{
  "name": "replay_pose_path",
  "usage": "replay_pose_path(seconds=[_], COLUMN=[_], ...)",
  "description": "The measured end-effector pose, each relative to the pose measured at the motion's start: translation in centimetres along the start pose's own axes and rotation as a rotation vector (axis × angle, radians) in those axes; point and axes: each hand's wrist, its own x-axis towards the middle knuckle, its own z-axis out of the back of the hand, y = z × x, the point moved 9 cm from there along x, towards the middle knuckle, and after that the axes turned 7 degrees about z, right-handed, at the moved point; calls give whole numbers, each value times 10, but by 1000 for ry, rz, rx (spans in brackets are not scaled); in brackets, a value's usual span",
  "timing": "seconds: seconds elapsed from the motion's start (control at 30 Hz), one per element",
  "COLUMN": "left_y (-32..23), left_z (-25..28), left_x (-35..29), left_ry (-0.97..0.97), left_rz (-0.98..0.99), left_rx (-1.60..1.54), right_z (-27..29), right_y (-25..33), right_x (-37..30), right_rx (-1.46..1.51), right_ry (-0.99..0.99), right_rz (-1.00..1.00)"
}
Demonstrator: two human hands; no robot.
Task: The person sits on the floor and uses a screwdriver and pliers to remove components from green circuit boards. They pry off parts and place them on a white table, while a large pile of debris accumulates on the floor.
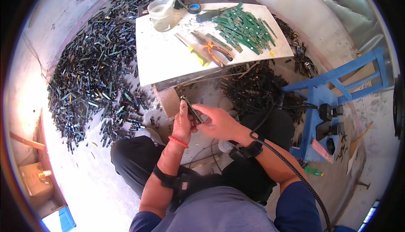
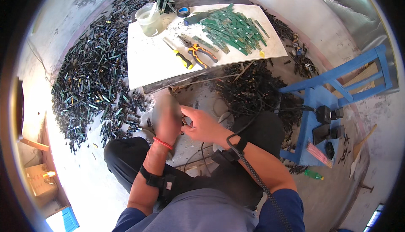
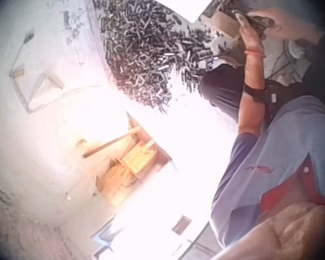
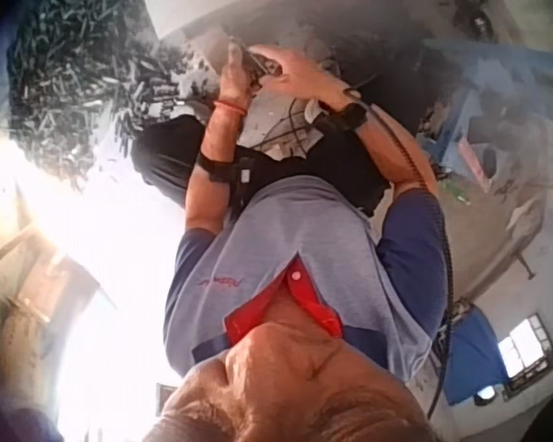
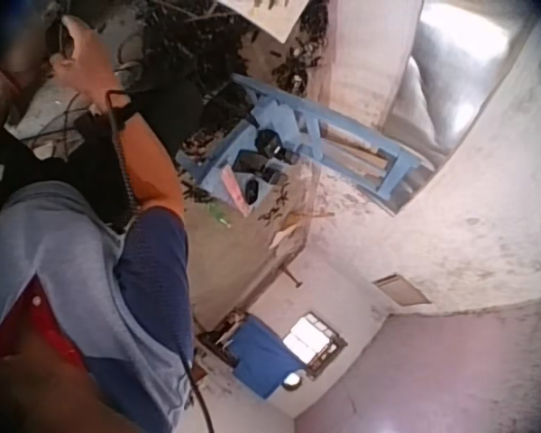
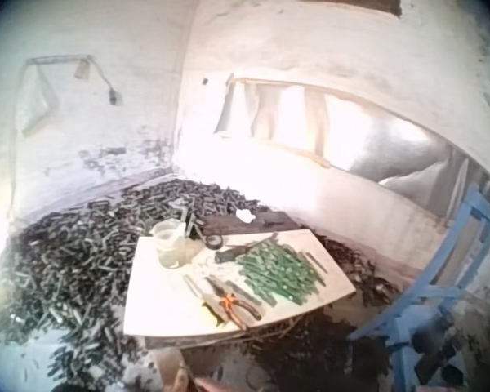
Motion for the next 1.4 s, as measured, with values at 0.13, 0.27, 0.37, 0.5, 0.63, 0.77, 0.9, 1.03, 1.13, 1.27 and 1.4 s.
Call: replay_pose_path(seconds=[0.13,0.27,0.37,0.5,0.63,0.77,0.9,1.03,1.13,1.27,1.4], left_y=[-9,-5,-5,-8,-8,-6,-7,-3,-7,-12,-9], left_z=[-8,-4,0,-2,-4,-4,-7,-7,-9,-14,-13], left_x=[-9,-9,-4,-13,-11,-5,-4,-2,-3,-7,-10], left_ry=[-52,-72,-46,-92,-77,-34,-12,8,37,46,54], left_rz=[102,111,-47,133,69,-10,-50,-41,-54,-23,-6], left_rx=[143,141,90,192,227,281,361,365,313,254,183], right_z=[2,4,3,2,6,6,8,14,17,19,20], right_y=[-6,-3,4,0,-2,-14,-3,5,8,4,7], right_x=[-4,-4,-4,-4,-4,-5,-5,-3,-4,-6,-6], right_rx=[115,78,133,327,174,157,99,-157,-154,-318,-451], right_ry=[4,19,36,41,-49,-13,-59,-107,-165,-217,-226], right_rz=[-35,-45,-23,-60,-43,-209,-113,40,42,85,123])
